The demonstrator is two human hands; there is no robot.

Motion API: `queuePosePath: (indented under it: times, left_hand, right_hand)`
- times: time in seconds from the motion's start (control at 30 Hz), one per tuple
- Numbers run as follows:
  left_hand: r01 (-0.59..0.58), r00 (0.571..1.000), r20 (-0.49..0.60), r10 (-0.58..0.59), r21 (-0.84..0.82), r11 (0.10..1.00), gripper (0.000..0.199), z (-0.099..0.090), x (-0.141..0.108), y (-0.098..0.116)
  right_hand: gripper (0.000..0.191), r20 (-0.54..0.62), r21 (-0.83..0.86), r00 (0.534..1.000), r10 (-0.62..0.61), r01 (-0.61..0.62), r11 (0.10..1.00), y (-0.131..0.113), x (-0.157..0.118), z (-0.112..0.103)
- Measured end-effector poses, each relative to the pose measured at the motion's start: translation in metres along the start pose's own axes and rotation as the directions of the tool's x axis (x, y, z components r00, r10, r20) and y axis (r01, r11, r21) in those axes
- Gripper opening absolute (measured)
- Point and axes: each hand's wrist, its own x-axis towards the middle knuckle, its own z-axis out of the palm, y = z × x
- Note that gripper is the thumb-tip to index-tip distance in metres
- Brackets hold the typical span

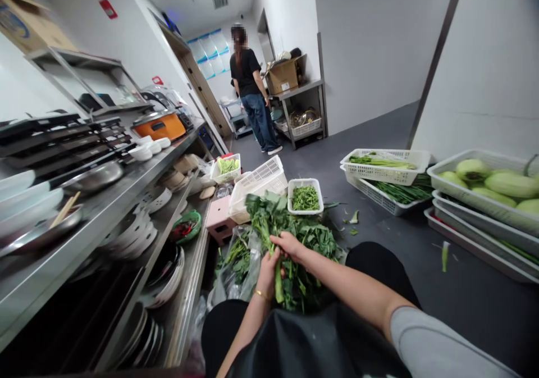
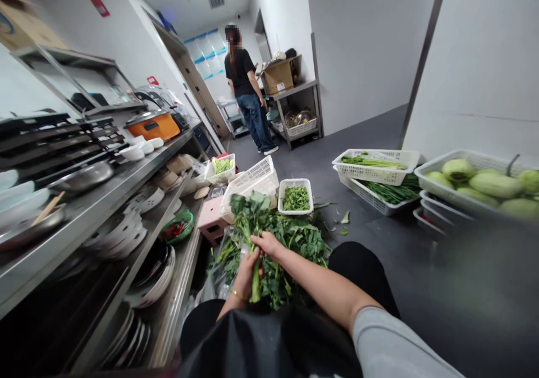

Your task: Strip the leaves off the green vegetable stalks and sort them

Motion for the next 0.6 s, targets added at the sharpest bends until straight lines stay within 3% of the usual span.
queuePosePath:
  times: [0.1, 0.17, 0.23, 0.33, 0.43, 0.5, 0.6]
  left_hand:
    - [-0.016, 0.998, -0.063, 0.01, -0.095, 0.995, 0.036, -0.004, 0.003, 0.018]
    - [-0.006, 0.995, -0.096, -0.016, -0.222, 0.975, 0.038, -0.014, 0.006, 0.031]
    - [0.006, 0.999, -0.05, -0.021, -0.294, 0.956, 0.038, -0.026, 0.009, 0.039]
    - [0.044, 0.997, 0.074, -0.027, -0.236, 0.971, 0.031, -0.035, 0.007, 0.035]
    - [0.058, 0.994, 0.101, -0.047, -0.11, 0.992, 0.021, -0.031, 0.001, 0.023]
    - [0.057, 0.994, 0.098, -0.051, -0.068, 0.996, 0.018, -0.029, -0.002, 0.017]
    - [0.057, 0.998, 0.021, -0.056, -0.065, 0.996, 0.018, -0.036, -0.001, 0.015]
  right_hand:
    - [0.02, -0.101, 0.037, 0.993, -0.063, 0.067, 0.997, 0.005, -0.011, 0.008]
    - [0.022, -0.069, 0.073, 0.991, -0.117, 0.122, 0.99, 0.014, -0.029, 0.009]
    - [0.026, 0.02, 0.128, 0.991, -0.131, 0.127, 0.984, 0.021, -0.045, 0.005]
    - [0.032, 0.1, 0.16, 0.993, -0.057, 0.041, 0.986, 0.017, -0.044, -0.001]
    - [0.032, 0.214, -0.004, 0.977, 0.017, -0.016, 1.0, 0.002, -0.022, 0.002]
    - [0.03, 0.275, -0.174, 0.961, 0.041, 0.008, 0.985, -0.008, -0.008, 0.007]
    - [0.024, 0.208, -0.318, 0.976, -0.061, 0.126, 0.94, -0.008, -0.007, 0.011]
